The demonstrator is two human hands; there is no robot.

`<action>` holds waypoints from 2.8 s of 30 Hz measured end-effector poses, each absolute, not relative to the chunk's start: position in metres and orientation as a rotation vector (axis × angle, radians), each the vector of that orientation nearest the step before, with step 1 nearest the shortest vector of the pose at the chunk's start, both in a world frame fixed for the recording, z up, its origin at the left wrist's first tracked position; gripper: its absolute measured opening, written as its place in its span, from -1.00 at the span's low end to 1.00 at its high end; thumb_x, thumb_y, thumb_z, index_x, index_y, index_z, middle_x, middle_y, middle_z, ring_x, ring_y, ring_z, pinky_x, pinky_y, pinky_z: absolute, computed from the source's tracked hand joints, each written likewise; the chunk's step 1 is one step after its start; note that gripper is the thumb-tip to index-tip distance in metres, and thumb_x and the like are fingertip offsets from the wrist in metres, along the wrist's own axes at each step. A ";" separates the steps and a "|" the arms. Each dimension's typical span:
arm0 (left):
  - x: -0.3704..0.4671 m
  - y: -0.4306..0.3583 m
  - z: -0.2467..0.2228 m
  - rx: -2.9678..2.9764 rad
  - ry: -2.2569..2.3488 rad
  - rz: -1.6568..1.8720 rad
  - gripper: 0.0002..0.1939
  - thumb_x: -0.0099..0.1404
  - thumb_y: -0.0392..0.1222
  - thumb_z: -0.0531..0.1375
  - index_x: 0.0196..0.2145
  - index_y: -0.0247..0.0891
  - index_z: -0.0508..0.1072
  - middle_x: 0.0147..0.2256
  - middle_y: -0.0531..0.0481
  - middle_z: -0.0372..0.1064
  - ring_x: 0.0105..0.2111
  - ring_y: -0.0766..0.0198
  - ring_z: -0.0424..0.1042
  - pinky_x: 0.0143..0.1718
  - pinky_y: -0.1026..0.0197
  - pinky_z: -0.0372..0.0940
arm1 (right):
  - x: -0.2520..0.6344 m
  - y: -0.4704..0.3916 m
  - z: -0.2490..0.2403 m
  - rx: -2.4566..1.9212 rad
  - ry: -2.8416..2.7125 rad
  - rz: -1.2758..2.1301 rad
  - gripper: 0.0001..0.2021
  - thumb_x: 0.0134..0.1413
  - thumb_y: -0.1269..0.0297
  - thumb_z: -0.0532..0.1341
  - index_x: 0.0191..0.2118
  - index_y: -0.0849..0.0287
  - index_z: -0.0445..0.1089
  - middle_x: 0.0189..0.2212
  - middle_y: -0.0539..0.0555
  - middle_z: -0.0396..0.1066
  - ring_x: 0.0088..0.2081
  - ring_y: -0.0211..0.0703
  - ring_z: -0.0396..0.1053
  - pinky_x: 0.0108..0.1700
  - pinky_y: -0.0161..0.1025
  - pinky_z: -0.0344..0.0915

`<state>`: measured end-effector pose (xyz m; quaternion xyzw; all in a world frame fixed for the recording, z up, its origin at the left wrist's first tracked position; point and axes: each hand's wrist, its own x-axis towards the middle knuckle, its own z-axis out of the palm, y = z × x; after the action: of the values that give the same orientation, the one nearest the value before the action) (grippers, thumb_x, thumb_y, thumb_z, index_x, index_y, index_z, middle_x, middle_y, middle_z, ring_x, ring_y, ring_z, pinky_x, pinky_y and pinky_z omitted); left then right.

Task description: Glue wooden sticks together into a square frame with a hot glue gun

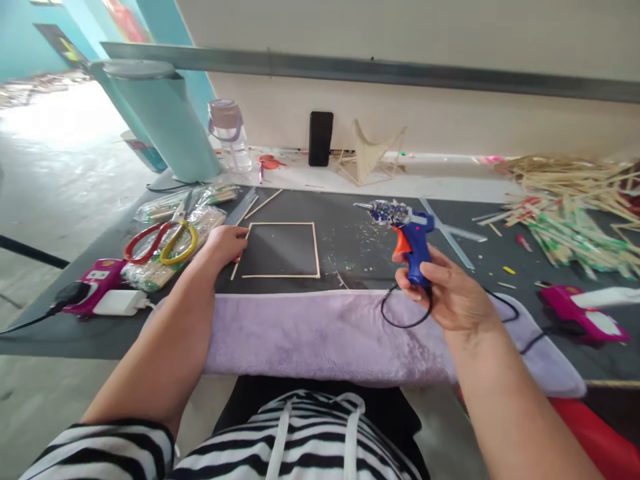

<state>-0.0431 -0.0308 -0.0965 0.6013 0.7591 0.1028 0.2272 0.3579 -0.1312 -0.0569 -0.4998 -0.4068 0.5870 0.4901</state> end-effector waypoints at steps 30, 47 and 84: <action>-0.038 -0.038 -0.091 1.672 2.054 0.267 -0.49 0.19 -0.36 0.08 0.05 -0.20 0.58 -0.46 0.01 0.52 -0.60 0.33 0.40 -0.46 0.34 0.32 | 0.158 0.023 -0.089 -1.134 -1.801 1.499 -0.83 -0.01 0.27 0.37 -0.31 0.14 0.39 -0.61 -0.13 0.23 -0.62 -0.35 0.18 -0.61 -0.37 0.15; -0.037 -0.040 -0.090 1.732 2.090 0.280 -0.53 0.22 -0.36 0.08 0.02 -0.20 0.60 -0.51 0.03 0.47 -0.54 0.32 0.42 -0.35 0.33 0.34 | 0.152 0.023 -0.094 -1.198 -1.798 1.456 -0.88 0.05 0.30 0.34 -0.31 0.16 0.40 -0.50 -0.06 0.41 -0.65 -0.39 0.16 -0.64 -0.37 0.06; -0.039 -0.036 -0.095 1.745 2.122 0.255 -0.53 0.19 -0.32 0.11 0.00 -0.18 0.62 -0.40 -0.02 0.56 -0.38 0.22 0.53 -0.23 0.29 0.39 | 0.147 0.021 -0.092 -1.242 -1.757 1.479 -0.99 0.20 0.41 0.24 -0.26 0.19 0.38 -0.45 -0.05 0.39 -0.66 -0.44 0.12 -0.65 -0.41 0.01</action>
<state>-0.0391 -0.0364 -0.0955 0.6210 0.7549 0.0909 0.1900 0.1474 0.0212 -0.0916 -0.4589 -0.6495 0.5467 0.2620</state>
